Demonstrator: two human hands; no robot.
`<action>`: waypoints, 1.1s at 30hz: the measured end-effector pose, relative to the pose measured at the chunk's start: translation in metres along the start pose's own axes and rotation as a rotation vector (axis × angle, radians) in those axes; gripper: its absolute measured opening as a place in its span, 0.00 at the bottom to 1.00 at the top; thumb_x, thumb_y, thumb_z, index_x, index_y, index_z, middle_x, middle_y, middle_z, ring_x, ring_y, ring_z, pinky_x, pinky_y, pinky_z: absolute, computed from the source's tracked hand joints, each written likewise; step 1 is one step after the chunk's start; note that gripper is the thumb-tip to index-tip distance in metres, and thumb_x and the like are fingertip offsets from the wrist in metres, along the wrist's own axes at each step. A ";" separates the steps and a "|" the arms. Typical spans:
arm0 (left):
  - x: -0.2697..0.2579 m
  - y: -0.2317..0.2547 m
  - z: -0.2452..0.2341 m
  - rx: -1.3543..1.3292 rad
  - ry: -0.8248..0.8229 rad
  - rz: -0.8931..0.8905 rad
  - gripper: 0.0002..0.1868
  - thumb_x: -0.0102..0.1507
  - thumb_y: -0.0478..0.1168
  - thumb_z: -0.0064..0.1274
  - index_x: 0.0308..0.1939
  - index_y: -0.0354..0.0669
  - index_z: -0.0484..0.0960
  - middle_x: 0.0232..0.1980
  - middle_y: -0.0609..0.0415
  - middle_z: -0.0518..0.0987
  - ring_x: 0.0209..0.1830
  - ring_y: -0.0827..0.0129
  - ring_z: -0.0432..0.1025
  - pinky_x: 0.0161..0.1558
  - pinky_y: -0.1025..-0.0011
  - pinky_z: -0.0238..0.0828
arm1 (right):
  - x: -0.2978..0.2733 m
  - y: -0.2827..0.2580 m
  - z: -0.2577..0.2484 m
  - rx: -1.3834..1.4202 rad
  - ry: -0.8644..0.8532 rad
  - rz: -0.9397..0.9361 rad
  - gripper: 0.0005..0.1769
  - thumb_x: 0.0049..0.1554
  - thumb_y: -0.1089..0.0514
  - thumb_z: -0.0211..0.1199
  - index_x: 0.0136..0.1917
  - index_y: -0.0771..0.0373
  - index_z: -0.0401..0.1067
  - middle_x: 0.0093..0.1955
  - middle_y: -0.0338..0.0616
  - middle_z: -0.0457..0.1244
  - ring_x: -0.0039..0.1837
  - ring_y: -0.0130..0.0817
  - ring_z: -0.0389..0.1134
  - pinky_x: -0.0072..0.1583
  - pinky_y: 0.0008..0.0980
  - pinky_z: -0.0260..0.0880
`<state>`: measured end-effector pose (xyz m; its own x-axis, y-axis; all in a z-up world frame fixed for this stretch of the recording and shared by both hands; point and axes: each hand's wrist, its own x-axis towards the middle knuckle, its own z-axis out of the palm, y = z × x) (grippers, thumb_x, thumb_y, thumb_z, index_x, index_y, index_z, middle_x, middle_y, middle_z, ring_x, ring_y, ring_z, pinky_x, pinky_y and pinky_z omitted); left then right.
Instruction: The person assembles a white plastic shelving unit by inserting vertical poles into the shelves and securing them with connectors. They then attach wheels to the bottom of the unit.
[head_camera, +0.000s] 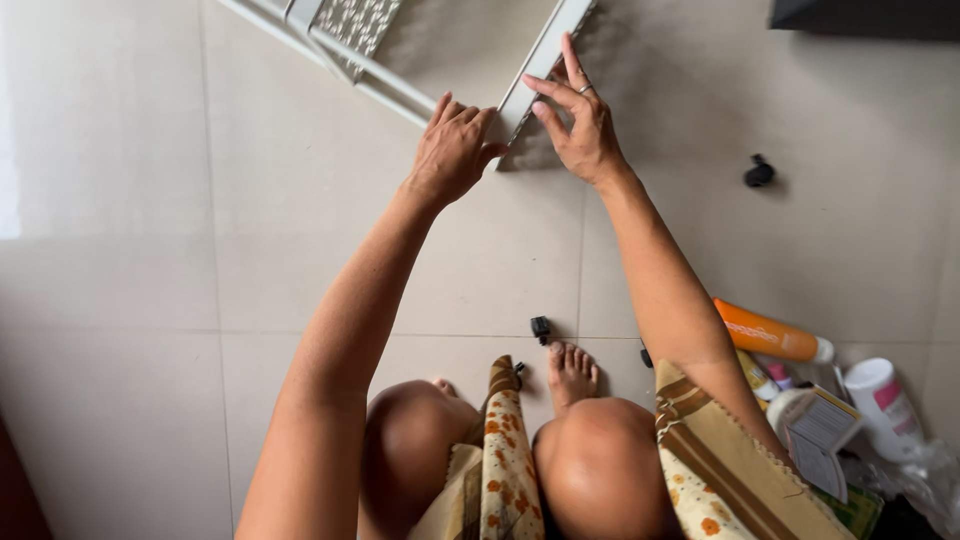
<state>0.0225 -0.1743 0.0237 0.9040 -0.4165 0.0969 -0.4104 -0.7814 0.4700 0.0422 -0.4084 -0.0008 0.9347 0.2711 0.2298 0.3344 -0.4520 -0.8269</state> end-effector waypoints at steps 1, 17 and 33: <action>0.003 0.003 0.001 0.011 -0.025 -0.024 0.23 0.63 0.48 0.62 0.56 0.37 0.79 0.48 0.48 0.83 0.55 0.54 0.72 0.70 0.54 0.51 | -0.004 0.012 -0.007 0.044 -0.009 0.078 0.18 0.65 0.54 0.60 0.67 0.53 0.75 0.85 0.58 0.44 0.77 0.49 0.62 0.66 0.39 0.74; 0.049 -0.001 0.016 -0.159 -0.021 -0.094 0.17 0.64 0.46 0.61 0.54 0.45 0.83 0.42 0.54 0.84 0.51 0.58 0.73 0.74 0.53 0.48 | -0.155 0.259 -0.110 0.186 0.890 0.818 0.19 0.63 0.62 0.69 0.65 0.64 0.68 0.69 0.56 0.61 0.66 0.48 0.65 0.62 0.43 0.71; -0.001 -0.021 -0.027 -0.185 -0.301 -0.101 0.17 0.63 0.46 0.62 0.55 0.48 0.82 0.47 0.54 0.86 0.54 0.60 0.77 0.74 0.47 0.44 | -0.038 0.012 -0.038 0.558 0.280 0.288 0.11 0.68 0.63 0.60 0.63 0.67 0.68 0.57 0.41 0.66 0.56 0.26 0.70 0.57 0.29 0.76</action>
<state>0.0340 -0.1446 0.0377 0.8520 -0.4807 -0.2076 -0.2673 -0.7402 0.6170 0.0154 -0.4564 -0.0002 0.9981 -0.0578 0.0231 0.0261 0.0521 -0.9983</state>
